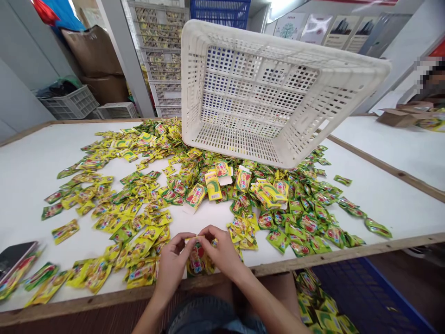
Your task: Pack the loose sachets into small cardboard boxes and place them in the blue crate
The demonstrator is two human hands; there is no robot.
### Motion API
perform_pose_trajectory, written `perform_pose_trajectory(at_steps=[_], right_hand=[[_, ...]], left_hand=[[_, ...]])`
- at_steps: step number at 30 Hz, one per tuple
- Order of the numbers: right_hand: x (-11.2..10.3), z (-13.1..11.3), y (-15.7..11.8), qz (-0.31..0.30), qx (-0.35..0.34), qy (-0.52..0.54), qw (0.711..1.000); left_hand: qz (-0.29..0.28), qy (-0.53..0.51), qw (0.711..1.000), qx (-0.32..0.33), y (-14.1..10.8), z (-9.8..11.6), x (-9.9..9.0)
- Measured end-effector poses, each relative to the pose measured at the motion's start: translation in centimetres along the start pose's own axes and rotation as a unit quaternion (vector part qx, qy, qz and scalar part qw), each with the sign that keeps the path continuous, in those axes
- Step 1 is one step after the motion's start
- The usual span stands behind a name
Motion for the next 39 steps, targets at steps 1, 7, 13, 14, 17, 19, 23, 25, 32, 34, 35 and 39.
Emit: perform_pose_trajectory(at_steps=[1,7,13,14,17,19,23,25,32,34,35,39], right_hand=[[0.0,-0.1,0.1,-0.001,0.002,-0.001,1.000],[0.1,0.3,-0.9,-0.006,-0.020,-0.001,1.000],[0.4,0.9,-1.8,0.020,-0.057,0.003,0.998],[0.5,1.0,-1.9,0.026,-0.060,0.005,0.998],[0.6,1.1,-2.4,0.036,-0.064,0.017,0.997],[1.0,1.3,-2.8,0.033,-0.061,0.033,0.997],[1.0,0.5,-3.4,0.056,-0.075,0.046,0.994],[-0.6,-0.5,-3.8,0.090,-0.097,0.029,0.991],[-17.7,-0.2,-11.9,0.187,0.023,-0.295,0.937],[-21.9,0.5,-14.7,0.200,0.068,-0.385,0.898],[-22.9,0.7,-15.6,0.205,0.079,-0.398,0.891],[-20.5,0.8,-14.2,0.166,0.075,-0.334,0.925]], left_hand=[[0.002,-0.001,1.000,0.003,0.1,0.0,0.0],[-0.017,-0.023,1.000,0.008,-0.2,-1.5,0.1],[-0.020,-0.005,0.999,0.031,-0.7,-2.2,0.1],[-0.017,0.005,0.999,0.033,-0.8,-2.2,0.1],[-0.004,0.022,0.999,0.027,-0.9,-2.5,0.0],[-0.001,0.016,0.999,0.028,-1.2,-2.7,0.0],[0.001,-0.001,0.997,0.076,-2.1,-1.5,0.7],[-0.025,-0.007,0.995,0.098,-2.0,0.1,1.3],[0.014,0.268,0.949,0.162,8.5,2.5,1.5],[0.027,0.356,0.925,0.129,12.3,1.4,1.5],[0.028,0.368,0.922,0.119,13.6,0.8,1.6],[0.017,0.380,0.921,0.088,14.9,-0.7,1.8]])
Point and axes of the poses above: each hand's wrist, its own y-axis towards the middle knuckle, its own x-axis out of the palm, z = x × y, the point moved 3 cm from there along y, towards the middle knuckle, and after that the axes turned 10 degrees about y, right-handed, at the moved point
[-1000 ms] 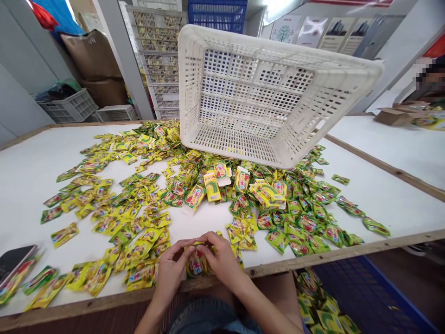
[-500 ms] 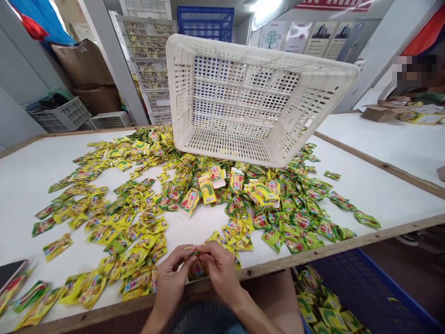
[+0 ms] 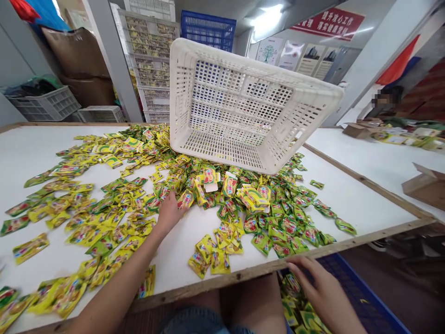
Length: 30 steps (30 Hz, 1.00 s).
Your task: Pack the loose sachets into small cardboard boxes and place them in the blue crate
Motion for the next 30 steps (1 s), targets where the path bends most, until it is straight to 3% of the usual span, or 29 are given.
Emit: perform_pose_trajectory(at_steps=[5,10,14,20,25,30], right_hand=[[7.5,-5.1,6.2,-0.011,-0.039,0.074,0.996],[12.4,-6.8,12.3,0.037,0.000,-0.060,0.998],[14.6,-7.9,14.3,0.047,-0.023,-0.139,0.989],[14.8,-8.0,14.3,0.029,-0.055,-0.116,0.991],[13.0,-7.6,13.4,0.059,-0.081,0.022,0.995],[12.0,-6.6,12.6,0.041,-0.034,0.147,0.988]], left_hand=[[-0.036,-0.011,0.999,0.001,-3.4,-1.5,-0.9],[0.003,-0.116,0.993,0.001,-6.0,-2.9,-4.0],[-0.010,-0.217,0.976,-0.032,-7.0,-3.4,-5.6],[-0.044,-0.335,0.939,-0.062,-7.9,-2.8,-6.1],[-0.142,-0.333,0.932,-0.029,-9.3,-0.7,-4.0],[-0.223,-0.408,0.884,-0.047,-11.1,0.5,-1.7]])
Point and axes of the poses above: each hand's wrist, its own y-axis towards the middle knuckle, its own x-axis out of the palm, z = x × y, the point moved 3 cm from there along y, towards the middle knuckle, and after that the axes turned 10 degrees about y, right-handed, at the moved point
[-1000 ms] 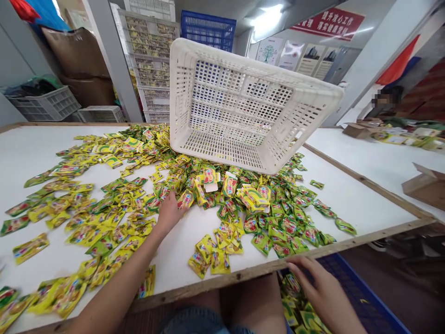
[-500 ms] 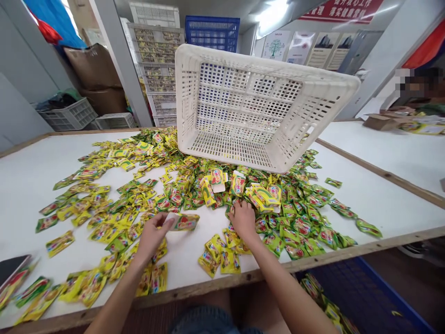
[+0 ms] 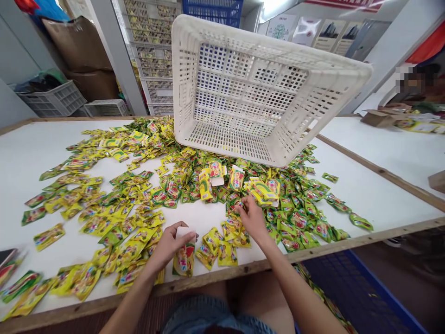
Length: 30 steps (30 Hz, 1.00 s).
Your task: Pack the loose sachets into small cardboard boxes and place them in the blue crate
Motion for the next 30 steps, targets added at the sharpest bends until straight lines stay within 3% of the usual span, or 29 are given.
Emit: perform_pose_trajectory(at_steps=[4,8,11,19,23,28,30], right_hand=[[-1.1,1.0,-0.4,0.011,0.037,0.069,0.997],[-1.3,1.8,-1.1,-0.035,0.096,0.145,0.984],[-0.8,2.2,-1.9,-0.056,0.154,0.162,0.973],[-0.1,2.6,-2.4,-0.066,0.152,0.089,0.982],[-0.7,2.3,-2.4,-0.019,0.131,0.095,0.987],[0.2,2.4,-3.5,-0.007,0.189,0.181,0.965],[0.8,2.3,-3.7,-0.012,0.186,0.132,0.974]], left_hand=[[-0.074,-0.067,0.995,-0.003,-0.5,-0.4,0.7],[-0.148,-0.104,0.983,-0.003,-1.1,-0.3,1.0],[-0.174,-0.098,0.980,-0.010,-1.5,-0.4,1.2],[-0.119,-0.047,0.992,0.011,-1.4,-0.8,1.3],[-0.075,0.003,0.997,-0.017,-1.4,-1.0,1.4],[-0.061,0.034,0.997,-0.018,-1.4,-0.8,1.5],[-0.061,0.035,0.997,-0.019,-1.4,-0.8,1.5]])
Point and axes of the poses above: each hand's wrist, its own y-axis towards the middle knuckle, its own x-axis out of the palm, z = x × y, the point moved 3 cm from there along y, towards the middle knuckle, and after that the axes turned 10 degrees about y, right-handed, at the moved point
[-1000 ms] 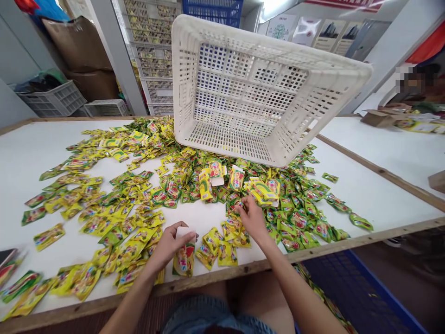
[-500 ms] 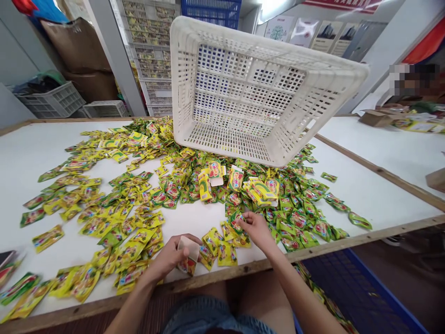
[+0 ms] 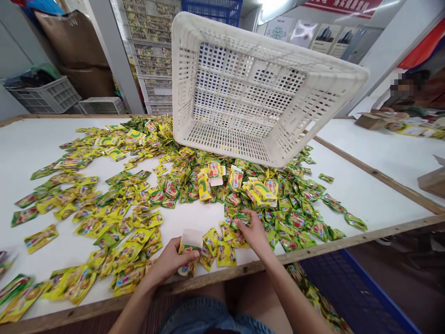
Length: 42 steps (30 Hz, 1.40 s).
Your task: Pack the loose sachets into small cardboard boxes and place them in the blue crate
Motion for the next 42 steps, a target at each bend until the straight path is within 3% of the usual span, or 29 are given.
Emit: perform_pose_trajectory(at_steps=[2,5,8,16,19,21,23,29,38,42], right_hand=[[0.4,-0.2,-0.1,0.026,-0.033,-0.127,0.991],[0.7,-0.6,-0.2,0.058,-0.057,-0.315,0.946],[0.7,-0.7,-0.3,0.055,-0.058,-0.375,0.924],[1.1,-0.9,-1.1,0.046,-0.123,-0.236,0.963],[1.7,-2.6,-2.0,-0.030,-0.119,-0.110,0.986],[2.4,-4.1,-2.9,-0.093,-0.118,-0.038,0.988],[3.2,-5.3,-3.7,-0.117,-0.128,0.000,0.985],[4.6,-5.4,-4.7,-0.048,-0.115,0.132,0.983],[4.6,-4.5,-4.6,-0.128,-0.049,0.141,0.980],[3.3,-4.6,-4.1,-0.089,-0.031,0.149,0.984]], left_hand=[[0.005,0.003,1.000,0.001,0.0,-0.1,-0.1],[0.014,-0.002,1.000,0.000,-0.1,-0.2,-0.3],[0.006,-0.016,1.000,-0.009,-0.1,-0.4,-0.2],[0.037,-0.091,0.995,-0.017,-0.1,-0.1,-0.4],[0.039,-0.102,0.994,0.014,-0.4,1.6,-0.2],[0.020,-0.102,0.993,0.048,-0.4,2.9,0.5],[0.003,-0.096,0.993,0.066,-0.3,4.0,1.4],[0.064,-0.102,0.991,0.064,0.1,4.9,3.1],[0.061,-0.131,0.989,0.038,0.1,4.5,3.5],[0.079,-0.165,0.983,0.025,0.2,4.1,3.1]])
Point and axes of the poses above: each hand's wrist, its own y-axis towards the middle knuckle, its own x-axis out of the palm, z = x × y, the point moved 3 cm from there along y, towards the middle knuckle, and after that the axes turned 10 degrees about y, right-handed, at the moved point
